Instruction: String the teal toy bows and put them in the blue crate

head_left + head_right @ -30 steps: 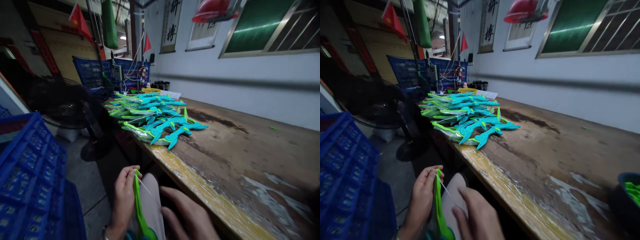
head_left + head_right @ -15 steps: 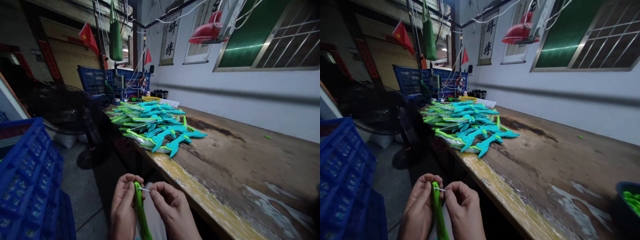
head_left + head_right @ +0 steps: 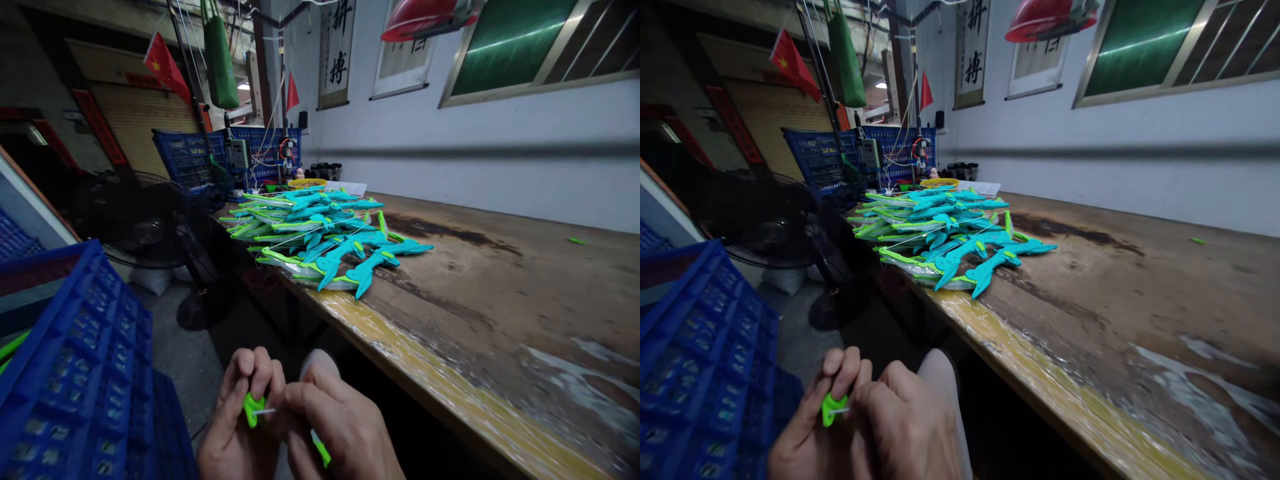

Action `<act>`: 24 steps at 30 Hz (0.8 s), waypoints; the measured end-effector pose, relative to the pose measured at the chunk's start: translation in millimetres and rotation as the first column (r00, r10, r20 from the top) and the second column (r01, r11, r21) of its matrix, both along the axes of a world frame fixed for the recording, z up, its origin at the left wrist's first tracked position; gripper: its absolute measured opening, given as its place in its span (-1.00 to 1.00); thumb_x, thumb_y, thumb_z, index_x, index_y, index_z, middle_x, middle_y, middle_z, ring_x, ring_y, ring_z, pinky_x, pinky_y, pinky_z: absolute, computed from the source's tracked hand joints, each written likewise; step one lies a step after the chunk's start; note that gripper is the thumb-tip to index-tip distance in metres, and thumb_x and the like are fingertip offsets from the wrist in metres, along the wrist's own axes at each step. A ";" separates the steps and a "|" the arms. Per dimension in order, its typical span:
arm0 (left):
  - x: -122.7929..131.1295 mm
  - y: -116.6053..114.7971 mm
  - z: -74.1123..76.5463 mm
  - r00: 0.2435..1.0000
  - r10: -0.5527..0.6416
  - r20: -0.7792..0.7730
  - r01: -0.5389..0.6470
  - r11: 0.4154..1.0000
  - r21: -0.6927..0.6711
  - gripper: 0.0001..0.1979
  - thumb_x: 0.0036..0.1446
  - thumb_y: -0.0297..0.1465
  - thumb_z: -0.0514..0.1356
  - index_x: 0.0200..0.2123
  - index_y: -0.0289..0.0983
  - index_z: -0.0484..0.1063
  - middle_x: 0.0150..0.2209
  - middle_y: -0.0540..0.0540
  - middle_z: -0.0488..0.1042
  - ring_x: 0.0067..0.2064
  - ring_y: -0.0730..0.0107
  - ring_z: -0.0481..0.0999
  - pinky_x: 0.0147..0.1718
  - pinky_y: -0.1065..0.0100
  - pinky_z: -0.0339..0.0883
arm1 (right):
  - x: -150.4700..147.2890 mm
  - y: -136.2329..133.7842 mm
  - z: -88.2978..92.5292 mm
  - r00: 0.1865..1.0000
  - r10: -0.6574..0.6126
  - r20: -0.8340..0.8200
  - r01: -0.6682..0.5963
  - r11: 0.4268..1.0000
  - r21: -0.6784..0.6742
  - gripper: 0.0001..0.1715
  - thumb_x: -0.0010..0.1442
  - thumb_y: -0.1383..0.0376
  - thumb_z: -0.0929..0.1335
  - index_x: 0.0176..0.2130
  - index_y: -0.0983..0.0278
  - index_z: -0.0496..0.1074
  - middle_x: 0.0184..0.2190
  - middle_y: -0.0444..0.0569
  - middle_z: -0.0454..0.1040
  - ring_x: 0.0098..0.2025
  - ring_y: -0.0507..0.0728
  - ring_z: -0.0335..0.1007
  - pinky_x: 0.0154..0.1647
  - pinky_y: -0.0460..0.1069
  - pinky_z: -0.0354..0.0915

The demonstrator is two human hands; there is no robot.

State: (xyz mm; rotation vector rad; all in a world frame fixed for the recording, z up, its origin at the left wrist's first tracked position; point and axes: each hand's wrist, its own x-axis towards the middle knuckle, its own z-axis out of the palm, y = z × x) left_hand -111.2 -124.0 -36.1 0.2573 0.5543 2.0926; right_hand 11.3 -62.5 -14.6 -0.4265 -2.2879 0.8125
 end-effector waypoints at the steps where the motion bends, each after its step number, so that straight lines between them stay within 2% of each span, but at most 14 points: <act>1: 0.4 0.0 0.6 1.000 0.001 0.016 -0.001 1.000 0.018 -0.87 0.05 -0.45 0.33 -0.39 -0.20 0.40 -0.47 0.05 0.18 -0.46 0.46 0.29 -0.50 0.44 0.31 | -0.7 0.4 1.0 1.000 0.007 0.006 -0.007 1.000 0.008 -0.78 0.34 0.35 0.24 -0.26 0.26 0.46 -0.43 -0.08 0.31 -0.46 0.04 0.30 -0.47 -0.10 0.18; 5: -0.1 1.0 1.1 1.000 -0.013 0.007 0.013 0.998 0.056 -0.86 0.08 -0.46 0.30 -0.39 -0.20 0.36 -0.47 0.05 0.18 -0.47 0.47 0.27 -0.49 0.42 0.30 | -2.9 1.4 1.2 1.000 0.021 -0.012 -0.021 1.000 0.020 -0.75 0.37 0.33 0.22 -0.24 0.26 0.47 -0.45 -0.09 0.30 -0.46 0.04 0.30 -0.48 -0.09 0.16; 15: -0.2 4.0 0.9 0.999 -0.018 -0.027 0.019 0.999 0.035 -0.84 0.08 -0.46 0.30 -0.39 -0.19 0.34 -0.48 0.05 0.15 -0.48 0.45 0.25 -0.49 0.41 0.27 | -3.9 2.3 1.5 1.000 0.016 -0.015 -0.017 1.000 -0.008 -0.79 0.33 0.38 0.23 -0.30 0.26 0.42 -0.44 -0.08 0.34 -0.47 0.02 0.29 -0.51 -0.10 0.14; 20: 0.4 4.6 1.5 0.999 -0.025 -0.041 0.026 0.999 0.036 -0.84 0.08 -0.44 0.31 -0.40 -0.20 0.35 -0.48 0.06 0.16 -0.49 0.48 0.23 -0.51 0.42 0.24 | -2.1 2.7 0.9 1.000 0.010 -0.021 -0.009 0.999 0.045 -0.77 0.33 0.40 0.22 -0.30 0.28 0.43 -0.48 -0.10 0.30 -0.47 0.04 0.25 -0.49 -0.08 0.13; 24: -0.1 4.5 2.4 0.999 -0.039 -0.035 0.040 0.998 0.043 -0.84 0.07 -0.46 0.31 -0.40 -0.20 0.36 -0.47 0.05 0.17 -0.48 0.47 0.25 -0.49 0.42 0.25 | -1.5 1.6 -0.9 1.000 0.009 -0.017 -0.009 1.000 0.029 -0.77 0.33 0.41 0.22 -0.28 0.28 0.43 -0.47 -0.09 0.33 -0.47 0.03 0.26 -0.48 -0.08 0.14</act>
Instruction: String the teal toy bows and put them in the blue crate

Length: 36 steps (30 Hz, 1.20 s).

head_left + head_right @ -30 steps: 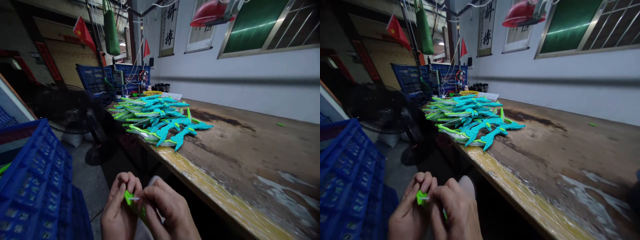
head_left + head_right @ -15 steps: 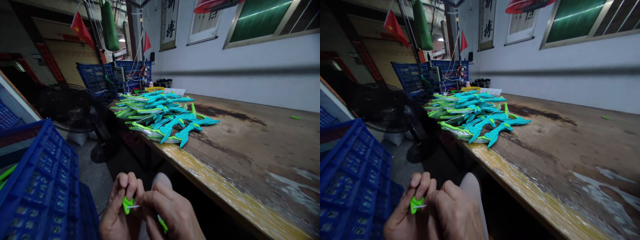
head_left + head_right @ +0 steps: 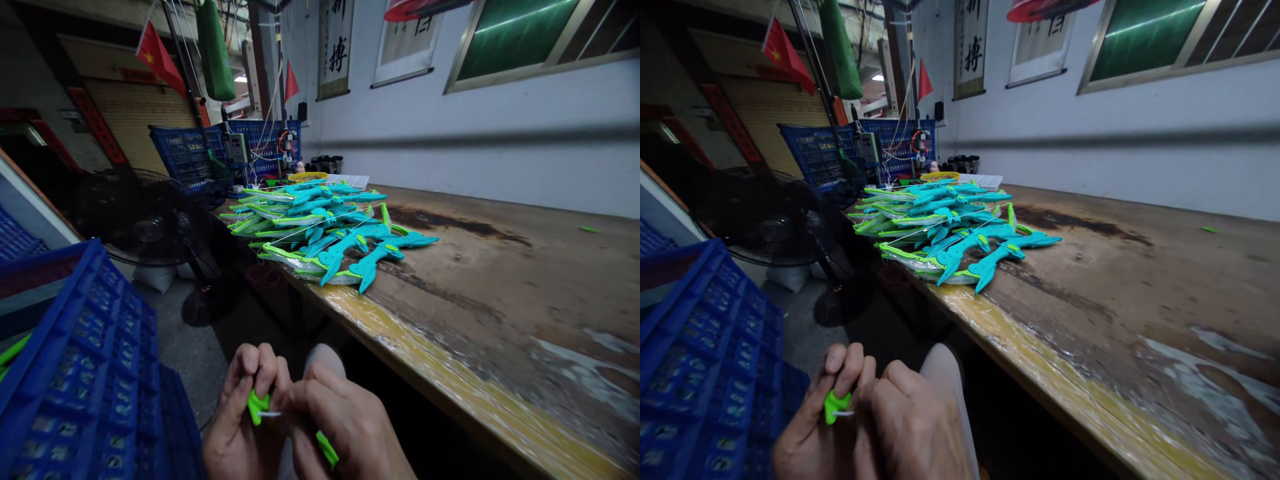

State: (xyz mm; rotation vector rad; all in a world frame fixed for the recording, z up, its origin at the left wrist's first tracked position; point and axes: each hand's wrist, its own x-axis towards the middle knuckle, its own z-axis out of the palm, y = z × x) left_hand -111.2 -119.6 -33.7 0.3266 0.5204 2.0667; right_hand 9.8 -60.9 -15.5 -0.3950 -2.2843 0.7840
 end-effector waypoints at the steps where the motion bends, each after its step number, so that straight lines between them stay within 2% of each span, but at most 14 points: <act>1: 0.0 -0.1 0.1 1.000 -0.002 0.003 0.002 1.000 0.000 -0.85 0.07 -0.47 0.31 -0.39 -0.20 0.36 -0.47 0.05 0.17 -0.48 0.47 0.26 -0.49 0.42 0.25 | -0.2 0.0 0.3 1.000 0.005 0.002 -0.005 1.000 -0.002 -0.77 0.32 0.41 0.22 -0.30 0.28 0.43 -0.47 -0.09 0.33 -0.48 0.03 0.25 -0.48 -0.08 0.14; 6: 2.2 -0.5 0.4 1.000 0.003 -0.011 -0.003 1.000 -0.017 -0.85 0.07 -0.45 0.32 -0.40 -0.20 0.36 -0.47 0.04 0.18 -0.44 0.44 0.26 -0.44 0.40 0.28 | -4.9 1.1 5.2 1.000 0.003 -0.008 -0.003 1.000 0.009 -0.81 0.31 0.40 0.25 -0.36 0.26 0.37 -0.46 -0.10 0.36 -0.48 0.01 0.27 -0.49 -0.10 0.14; 10: 2.8 1.7 0.4 0.998 -0.007 -0.061 0.003 0.997 -0.075 -0.85 0.07 -0.39 0.34 -0.41 -0.21 0.40 -0.44 0.02 0.24 -0.39 0.41 0.29 -0.33 0.38 0.30 | -9.1 2.9 7.6 0.998 -0.013 -0.057 0.015 1.000 0.023 -0.82 0.33 0.40 0.27 -0.32 0.23 0.40 -0.48 -0.12 0.36 -0.48 0.01 0.32 -0.50 -0.11 0.14; 15: -5.7 3.9 -0.7 0.982 -0.070 -0.178 0.036 0.982 -0.188 -0.79 0.07 -0.30 0.39 -0.42 -0.26 0.45 -0.43 -0.01 0.32 -0.36 0.39 0.35 -0.34 0.40 0.29 | -10.5 7.0 -0.8 0.999 -0.029 -0.034 0.033 0.993 0.114 -0.80 0.37 0.40 0.26 -0.31 0.21 0.38 -0.48 -0.13 0.38 -0.48 0.02 0.31 -0.53 -0.13 0.10; 18: -9.8 3.6 -1.0 0.983 -0.122 -0.140 0.077 0.955 -0.287 -0.75 0.02 -0.28 0.44 -0.39 -0.28 0.48 -0.43 0.00 0.37 -0.42 0.45 0.35 -0.40 0.43 0.26 | -14.9 8.5 -9.4 0.997 -0.071 -0.037 0.077 0.977 0.201 -0.84 0.41 0.35 0.22 -0.13 0.23 0.38 -0.45 -0.10 0.45 -0.50 0.05 0.33 -0.56 -0.10 0.12; 20: -10.7 3.5 -1.8 0.985 -0.124 -0.117 0.073 0.926 -0.371 -0.71 -0.03 -0.27 0.49 -0.35 -0.27 0.50 -0.43 0.02 0.40 -0.42 0.47 0.35 -0.39 0.45 0.27 | -19.9 9.1 -14.1 0.988 -0.124 -0.097 0.146 0.950 0.277 -0.74 0.45 0.34 0.13 -0.08 0.30 0.36 -0.47 -0.08 0.47 -0.52 0.08 0.34 -0.58 -0.07 0.14; 22: -10.9 4.1 -4.1 0.985 -0.118 -0.125 0.053 0.901 -0.432 -0.67 -0.09 -0.24 0.52 -0.35 -0.27 0.51 -0.43 0.03 0.41 -0.41 0.47 0.37 -0.38 0.46 0.30 | -24.8 9.9 -18.3 0.979 -0.139 -0.150 0.187 0.902 0.388 -0.64 0.47 0.38 0.06 -0.19 0.31 0.35 -0.51 -0.07 0.43 -0.55 0.08 0.31 -0.60 -0.04 0.13; 24: -10.9 5.4 -8.2 0.983 -0.116 -0.141 0.040 0.892 -0.451 -0.63 -0.15 -0.19 0.53 -0.38 -0.27 0.52 -0.44 0.04 0.41 -0.41 0.47 0.38 -0.39 0.47 0.32 | -28.9 11.2 -23.7 0.973 -0.155 -0.171 0.222 0.831 0.509 -0.58 0.46 0.44 0.03 -0.28 0.31 0.34 -0.53 -0.06 0.39 -0.56 0.10 0.28 -0.60 -0.02 0.12; 27: -10.7 8.2 -16.0 0.980 -0.127 -0.152 0.047 0.893 -0.447 -0.58 -0.19 -0.13 0.54 -0.38 -0.26 0.53 -0.44 0.04 0.43 -0.41 0.46 0.39 -0.40 0.47 0.31 | -33.3 13.1 -35.7 0.942 -0.244 -0.232 0.337 0.696 0.634 -0.62 0.41 0.52 0.06 -0.14 0.44 0.39 -0.53 -0.01 0.39 -0.54 0.14 0.26 -0.60 0.02 0.07; 29: -10.2 10.6 -21.5 0.976 -0.149 -0.159 0.066 0.897 -0.437 -0.58 -0.17 -0.11 0.52 -0.38 -0.26 0.52 -0.44 0.03 0.44 -0.39 0.44 0.40 -0.39 0.47 0.30 | -35.6 14.2 -43.5 0.920 -0.296 -0.256 0.391 0.645 0.657 -0.63 0.38 0.53 0.07 -0.10 0.47 0.39 -0.52 0.01 0.39 -0.53 0.15 0.24 -0.61 0.03 0.03; 32: -9.7 16.0 -31.7 0.963 -0.169 -0.210 0.075 0.916 -0.393 -0.62 -0.11 -0.10 0.50 -0.44 -0.25 0.50 -0.51 0.07 0.39 -0.43 0.49 0.34 -0.42 0.49 0.23 | -37.5 17.8 -45.8 0.930 -0.299 -0.212 0.362 0.663 0.655 -0.61 0.39 0.50 0.04 -0.21 0.40 0.38 -0.54 -0.02 0.35 -0.55 0.15 0.21 -0.58 0.04 0.05; 36: -9.9 24.2 -50.2 0.931 -0.158 -0.330 0.015 0.918 -0.397 -0.60 -0.09 -0.05 0.47 -0.36 -0.22 0.53 -0.52 0.07 0.39 -0.44 0.46 0.34 -0.44 0.48 0.21 | -36.4 33.1 -23.0 0.914 -0.310 -0.261 0.404 0.649 0.645 -0.61 0.40 0.49 0.05 -0.28 0.33 0.34 -0.55 -0.06 0.33 -0.54 0.13 0.22 -0.49 0.04 0.09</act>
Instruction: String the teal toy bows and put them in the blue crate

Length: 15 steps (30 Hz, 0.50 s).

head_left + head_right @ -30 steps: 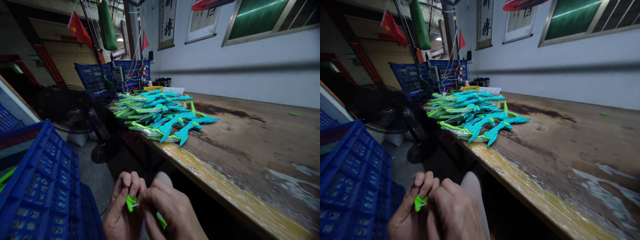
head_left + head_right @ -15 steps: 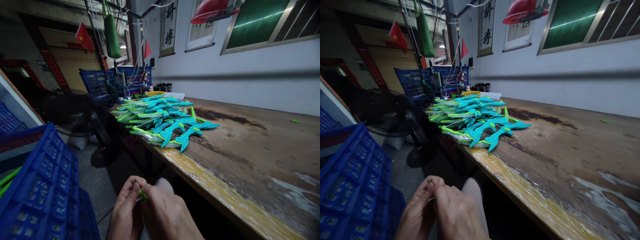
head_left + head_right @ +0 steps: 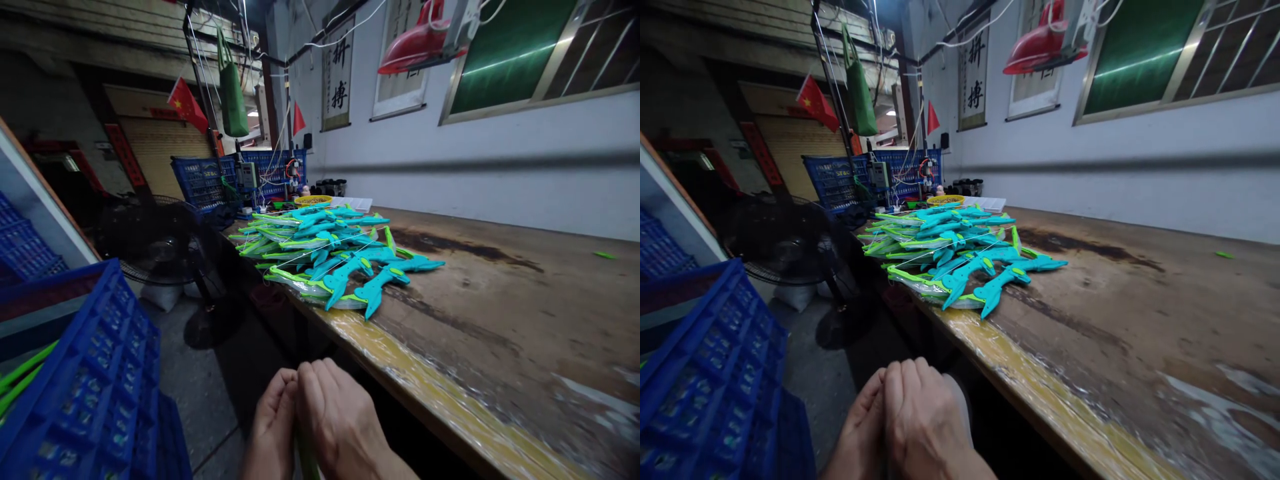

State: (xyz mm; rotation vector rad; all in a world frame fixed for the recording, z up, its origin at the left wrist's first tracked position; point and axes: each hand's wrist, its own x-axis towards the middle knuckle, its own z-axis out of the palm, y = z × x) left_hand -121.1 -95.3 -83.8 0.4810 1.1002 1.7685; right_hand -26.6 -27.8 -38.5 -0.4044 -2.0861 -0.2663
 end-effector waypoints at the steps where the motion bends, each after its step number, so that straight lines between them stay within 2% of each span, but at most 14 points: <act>1: 0.0 1.3 -4.0 0.999 0.003 -0.034 -0.003 1.000 -0.015 -0.59 -0.08 -0.03 0.46 -0.35 -0.23 0.53 -0.54 0.07 0.39 -0.46 0.45 0.34 -0.47 0.47 0.19 | 0.7 6.4 8.3 0.999 -0.013 -0.045 0.012 1.000 -0.022 -0.65 0.40 0.48 0.07 -0.28 0.32 0.33 -0.55 -0.07 0.33 -0.54 0.12 0.23 -0.48 0.03 0.09; 4: -0.8 1.4 -8.0 0.997 -0.049 -0.067 0.045 0.997 -0.059 -0.59 -0.01 -0.01 0.40 -0.37 -0.24 0.52 -0.55 0.05 0.39 -0.53 0.47 0.33 -0.54 0.46 0.16 | 3.4 27.7 26.5 0.986 -0.064 -0.151 0.032 0.977 -0.210 -0.75 0.40 0.44 0.16 -0.31 0.26 0.28 -0.54 -0.13 0.32 -0.54 0.08 0.27 -0.47 -0.01 0.08; 6: -2.3 -1.5 -3.4 0.994 -0.102 -0.043 0.099 0.993 -0.065 -0.61 0.05 -0.02 0.37 -0.37 -0.25 0.52 -0.49 0.03 0.42 -0.50 0.46 0.38 -0.49 0.44 0.23 | 5.8 38.2 26.7 0.983 -0.089 -0.162 0.024 0.931 -0.364 -0.77 0.41 0.41 0.16 -0.30 0.24 0.27 -0.54 -0.14 0.35 -0.54 0.07 0.31 -0.47 -0.03 0.10; 10: -5.4 -7.2 6.9 0.983 -0.181 0.018 0.182 0.982 -0.053 -0.70 0.00 -0.16 0.45 -0.39 -0.26 0.54 -0.42 0.01 0.42 -0.43 0.45 0.38 -0.38 0.42 0.30 | 14.3 35.9 1.2 0.995 -0.024 -0.101 -0.040 0.806 -0.590 -0.80 0.41 0.36 0.16 -0.27 0.23 0.27 -0.51 -0.14 0.38 -0.52 0.07 0.34 -0.47 -0.06 0.15; 13: -2.8 -7.2 3.3 0.987 -0.156 0.039 0.158 0.986 -0.056 -0.71 -0.01 -0.20 0.46 -0.43 -0.26 0.51 -0.47 0.03 0.41 -0.44 0.47 0.35 -0.39 0.43 0.27 | 25.3 19.9 -17.6 0.988 0.121 -0.097 -0.154 0.690 -0.707 -0.83 0.41 0.33 0.17 -0.20 0.24 0.30 -0.44 -0.11 0.42 -0.47 0.07 0.38 -0.43 -0.07 0.20; 15: 1.6 -6.3 -2.1 0.991 -0.128 0.036 0.130 0.989 -0.076 -0.69 -0.02 -0.18 0.46 -0.44 -0.27 0.51 -0.51 0.03 0.41 -0.47 0.48 0.34 -0.42 0.44 0.24 | 33.1 9.9 -22.0 0.967 0.227 -0.116 -0.234 0.607 -0.759 -0.82 0.41 0.31 0.18 -0.19 0.25 0.34 -0.39 -0.07 0.45 -0.42 0.07 0.40 -0.40 -0.07 0.23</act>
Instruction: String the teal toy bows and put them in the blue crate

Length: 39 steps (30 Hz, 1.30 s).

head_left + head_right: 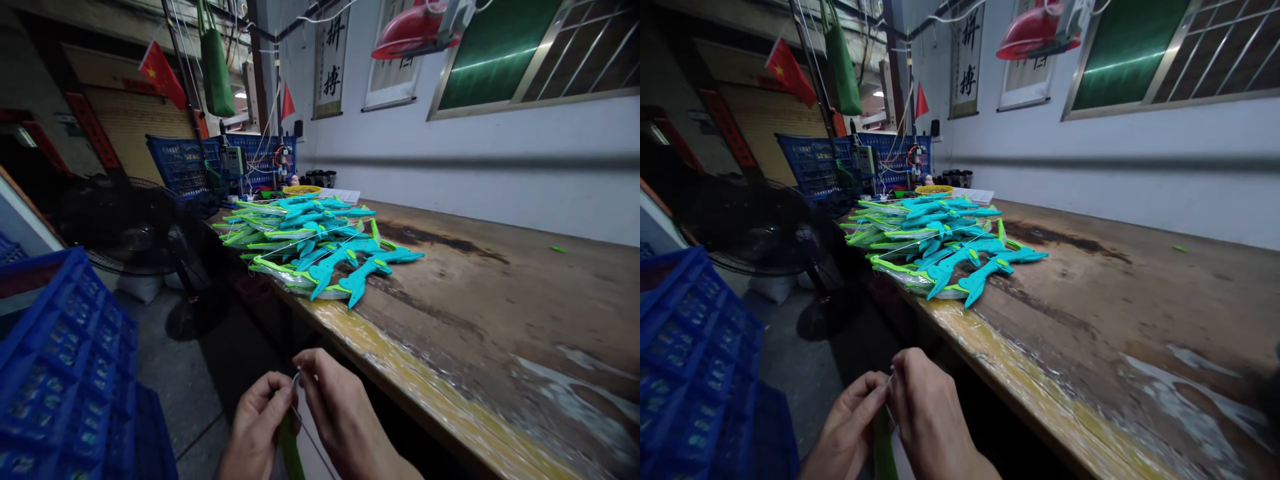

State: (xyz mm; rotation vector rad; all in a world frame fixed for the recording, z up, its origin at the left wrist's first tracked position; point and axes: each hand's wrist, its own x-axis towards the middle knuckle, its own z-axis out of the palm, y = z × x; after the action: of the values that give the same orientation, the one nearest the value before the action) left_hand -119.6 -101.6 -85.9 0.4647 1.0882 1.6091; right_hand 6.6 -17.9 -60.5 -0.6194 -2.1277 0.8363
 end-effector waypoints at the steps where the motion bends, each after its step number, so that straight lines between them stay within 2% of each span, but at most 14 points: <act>1: 2.7 0.3 -2.1 1.000 0.008 -0.001 -0.008 1.000 -0.011 -0.68 -0.03 -0.16 0.47 -0.43 -0.27 0.52 -0.53 0.03 0.42 -0.49 0.49 0.33 -0.44 0.45 0.22 | 3.2 -3.6 0.1 0.999 0.045 -0.003 -0.045 0.998 -0.034 -0.81 0.40 0.30 0.19 -0.22 0.25 0.35 -0.37 -0.05 0.45 -0.39 0.08 0.40 -0.38 -0.07 0.24; 5: 12.8 -0.8 -1.0 0.999 0.045 0.008 -0.045 0.999 -0.012 -0.65 -0.10 -0.14 0.50 -0.43 -0.28 0.55 -0.53 -0.01 0.48 -0.49 0.50 0.35 -0.46 0.47 0.21 | 6.6 -7.8 3.5 0.992 0.088 -0.085 -0.109 0.950 -0.292 -0.80 0.26 0.32 0.29 -0.42 0.26 0.37 -0.42 -0.07 0.40 -0.37 0.07 0.34 -0.36 -0.07 0.24; 7: 16.1 -1.8 3.6 0.999 0.054 0.009 -0.054 0.999 0.001 -0.65 -0.10 -0.14 0.50 -0.45 -0.29 0.55 -0.51 -0.02 0.49 -0.48 0.49 0.36 -0.44 0.46 0.23 | 3.5 -6.7 1.5 0.979 0.043 -0.199 -0.149 0.820 -0.552 -0.86 0.15 0.28 0.39 -0.42 0.27 0.39 -0.49 -0.13 0.36 -0.44 0.04 0.31 -0.43 -0.09 0.24; 10: 18.3 -2.5 8.8 1.000 0.011 0.017 -0.012 1.000 0.026 -0.66 -0.06 -0.14 0.48 -0.46 -0.29 0.55 -0.54 -0.01 0.48 -0.49 0.48 0.38 -0.43 0.44 0.24 | -1.2 -6.1 -4.7 0.944 -0.036 -0.327 -0.249 0.569 -0.784 -0.65 -0.02 0.13 0.53 -0.43 0.29 0.40 -0.60 -0.20 0.31 -0.58 -0.01 0.23 -0.58 -0.12 0.18; 12: 18.6 -2.6 9.2 1.000 -0.020 0.020 0.019 0.999 0.042 -0.67 -0.03 -0.14 0.46 -0.45 -0.29 0.55 -0.55 -0.01 0.47 -0.50 0.46 0.40 -0.43 0.42 0.25 | -2.0 -7.7 -6.8 0.934 -0.048 -0.353 -0.287 0.486 -0.825 -0.52 -0.10 0.04 0.57 -0.49 0.30 0.36 -0.66 -0.21 0.30 -0.64 -0.03 0.20 -0.62 -0.13 0.13; 14: 18.3 -2.8 7.5 0.999 -0.033 0.021 0.032 0.998 0.052 -0.67 -0.01 -0.15 0.46 -0.46 -0.30 0.55 -0.54 -0.02 0.47 -0.49 0.43 0.42 -0.42 0.39 0.26 | -1.0 -10.8 -6.4 0.932 -0.055 -0.359 -0.297 0.454 -0.840 -0.47 -0.12 0.02 0.59 -0.54 0.29 0.32 -0.68 -0.20 0.30 -0.64 -0.05 0.18 -0.61 -0.13 0.11; 16: 17.8 -3.8 4.7 0.999 -0.036 0.032 0.034 0.998 0.060 -0.68 -0.02 -0.17 0.46 -0.47 -0.30 0.55 -0.51 -0.02 0.47 -0.47 0.42 0.44 -0.40 0.38 0.27 | 0.6 -14.2 -5.5 0.929 -0.065 -0.364 -0.295 0.463 -0.836 -0.48 -0.10 0.05 0.59 -0.54 0.30 0.32 -0.69 -0.21 0.29 -0.62 -0.05 0.17 -0.57 -0.13 0.11; 19: 17.8 -6.4 0.8 0.997 -0.051 0.066 0.046 0.997 0.069 -0.70 -0.02 -0.19 0.47 -0.47 -0.28 0.53 -0.50 -0.01 0.46 -0.42 0.40 0.45 -0.40 0.40 0.27 | 3.3 -18.1 -8.1 0.913 -0.077 -0.400 -0.301 0.535 -0.790 -0.52 -0.04 0.08 0.58 -0.54 0.31 0.34 -0.66 -0.20 0.29 -0.59 -0.03 0.20 -0.52 -0.11 0.14; 23: 21.9 -8.8 -1.1 0.991 0.010 0.137 -0.010 1.000 0.000 -0.72 -0.07 -0.22 0.50 -0.44 -0.25 0.53 -0.47 0.00 0.48 -0.41 0.40 0.44 -0.37 0.39 0.28 | 9.5 -20.4 -15.0 0.924 -0.027 -0.382 -0.233 0.753 -0.616 -0.69 0.15 0.20 0.48 -0.50 0.30 0.42 -0.55 -0.14 0.36 -0.50 0.02 0.30 -0.46 -0.09 0.24; 25: 24.1 -8.7 -0.6 0.987 0.042 0.156 -0.038 0.999 -0.032 -0.71 -0.11 -0.23 0.51 -0.46 -0.27 0.52 -0.49 0.01 0.47 -0.44 0.43 0.41 -0.40 0.40 0.26 | 13.9 -20.7 -15.2 0.944 0.037 -0.329 -0.193 0.870 -0.454 -0.79 0.25 0.28 0.40 -0.42 0.28 0.45 -0.48 -0.12 0.39 -0.44 0.03 0.35 -0.40 -0.09 0.28; 27: 24.4 -8.4 0.5 0.986 0.020 0.165 -0.015 0.999 -0.033 -0.70 -0.13 -0.24 0.50 -0.50 -0.29 0.49 -0.55 0.02 0.42 -0.50 0.47 0.35 -0.44 0.42 0.22 | 17.9 -20.3 -12.6 0.956 0.104 -0.274 -0.185 0.939 -0.288 -0.83 0.31 0.34 0.32 -0.35 0.26 0.43 -0.43 -0.11 0.40 -0.41 0.03 0.36 -0.36 -0.10 0.29; 33: 16.5 -9.4 3.5 0.984 -0.114 0.135 0.122 0.991 -0.054 -0.67 -0.18 -0.22 0.50 -0.48 -0.31 0.51 -0.56 -0.02 0.42 -0.52 0.45 0.33 -0.44 0.40 0.20 | 23.7 -15.5 -4.0 0.967 0.187 -0.173 -0.193 0.981 -0.021 -0.85 0.32 0.43 0.20 -0.30 0.23 0.26 -0.25 -0.01 0.38 -0.28 0.07 0.33 -0.31 -0.08 0.30; 36: 15.2 -9.5 3.4 0.989 -0.106 0.106 0.116 0.989 -0.087 -0.66 -0.18 -0.21 0.51 -0.51 -0.30 0.48 -0.56 -0.01 0.43 -0.50 0.46 0.33 -0.44 0.41 0.19 | 24.4 -14.8 -6.2 0.974 0.201 -0.105 -0.197 0.979 0.043 -0.81 0.32 0.43 0.19 -0.34 0.22 0.19 -0.37 -0.06 0.35 -0.36 0.07 0.28 -0.38 -0.08 0.22; 39: 18.0 -8.9 0.9 0.995 -0.090 0.046 0.094 0.991 -0.096 -0.63 -0.14 -0.18 0.51 -0.51 -0.28 0.45 -0.57 0.01 0.44 -0.52 0.48 0.31 -0.46 0.43 0.17 | 24.4 -17.5 -10.5 0.992 0.104 -0.074 -0.102 0.994 0.030 -0.78 0.32 0.41 0.18 -0.39 0.22 0.16 -0.46 -0.11 0.28 -0.45 0.05 0.22 -0.48 -0.09 0.12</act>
State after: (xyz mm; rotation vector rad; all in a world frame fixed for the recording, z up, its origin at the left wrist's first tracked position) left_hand -101.6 -110.5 -85.0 0.4087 1.0938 1.4718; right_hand 30.9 -35.5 -71.0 -0.4604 -2.1125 0.8728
